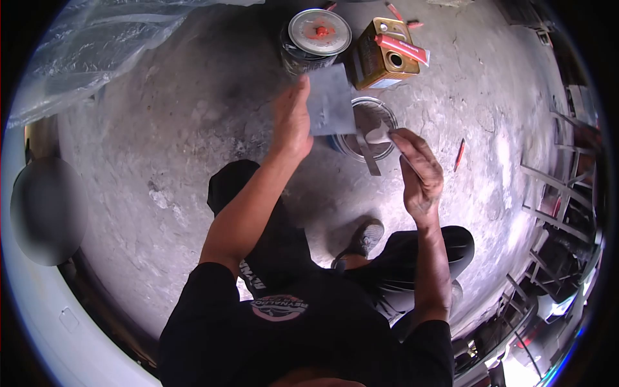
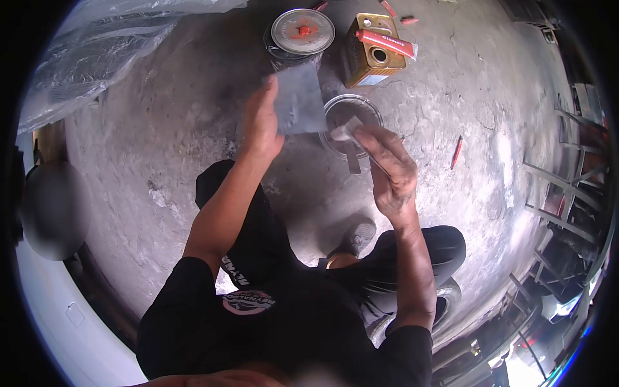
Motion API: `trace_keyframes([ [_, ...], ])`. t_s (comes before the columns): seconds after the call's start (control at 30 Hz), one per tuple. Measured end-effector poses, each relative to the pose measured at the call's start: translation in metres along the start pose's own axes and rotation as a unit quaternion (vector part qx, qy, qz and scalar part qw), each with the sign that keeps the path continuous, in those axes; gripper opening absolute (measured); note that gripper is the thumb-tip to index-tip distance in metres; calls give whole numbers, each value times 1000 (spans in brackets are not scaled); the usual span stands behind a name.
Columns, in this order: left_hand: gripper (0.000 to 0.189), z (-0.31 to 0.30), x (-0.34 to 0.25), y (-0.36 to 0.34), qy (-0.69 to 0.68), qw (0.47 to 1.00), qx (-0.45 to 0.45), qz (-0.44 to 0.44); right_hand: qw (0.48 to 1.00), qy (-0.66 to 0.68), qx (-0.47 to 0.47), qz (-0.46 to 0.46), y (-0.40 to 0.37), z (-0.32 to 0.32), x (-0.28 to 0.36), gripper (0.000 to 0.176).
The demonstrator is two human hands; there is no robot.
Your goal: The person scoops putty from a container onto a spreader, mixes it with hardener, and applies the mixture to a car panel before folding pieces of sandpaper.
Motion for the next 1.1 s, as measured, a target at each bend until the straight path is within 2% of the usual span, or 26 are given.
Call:
trace_keyframes([
  [0.03,45,3,7,-1,0,1000,1,1,1000,-1,-1,-1,3,2,3,43],
  [0.1,44,9,37,-2,-110,983,44,-142,997,26,-4,-73,10,15,16,52],
  [0.13,42,16,40,-7,-155,969,89,-170,994,-31,13,-108,9,25,18,54],
  [0.17,42,16,41,-12,-154,969,91,-169,987,-78,39,-132,6,35,9,61],
  [0.23,42,17,38,-20,-140,974,103,-143,968,-216,83,-102,1,40,-5,70],
  [0.3,38,15,37,-22,-161,970,114,-141,965,-232,94,-83,-5,33,-20,73],
  [0.33,37,11,40,-19,-153,975,90,-136,962,-247,100,-66,-7,28,-27,77],
  [0.4,35,9,32,-22,-144,979,66,-131,952,-271,132,-49,-9,19,-36,75],
  [0.43,35,13,11,-26,-132,983,84,-97,941,-297,160,-32,-10,15,-41,72],
  [0.47,35,17,-4,-26,-117,986,104,-62,951,-271,148,-17,-18,15,-50,64],
  [0.5,35,20,-8,-22,-115,986,110,-57,951,-273,142,-21,-11,16,-48,64],
  [0.57,39,13,-11,-23,12,998,39,44,976,-219,10,-10,-3,8,-38,55],
  [0.6,39,10,-1,-21,44,997,61,28,967,-253,-11,-12,15,10,-16,50],
  [0.63,39,7,2,-17,45,997,63,28,967,-254,-14,-12,29,12,-6,50],
  [0.7,40,6,4,-18,311,943,95,70,950,-292,84,-69,43,27,7,47],
  [0.73,41,12,3,-22,270,952,72,124,943,-305,97,-87,45,40,7,46],
  [0.77,41,15,5,-21,272,952,73,125,944,-304,96,-88,42,47,8,46],
  [0.83,47,6,8,-12,134,984,-10,119,944,-284,139,-93,31,62,10,44],
  [0.87,46,-3,20,-4,114,986,-8,118,942,-292,137,-91,24,65,8,43],
  [0.97,46,-7,21,-8,116,991,-37,61,934,-312,151,-89,9,66,4,47],
  [1.07,43,-15,34,3,85,994,-18,66,932,-309,166,-92,2,57,-3,50],
  [1.1,43,-7,20,-1,83,994,-18,64,932,-309,168,-91,0,52,-6,50],
])
Point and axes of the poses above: each hand's wrist, its own y-axis towards the middle knuckle, its own z-axis out of the palm, x = y × z, the point moved 4 cm from there along y, towards the middle knuckle, and after that the axes turned 11 degrees about y, right-handed, at the moved point
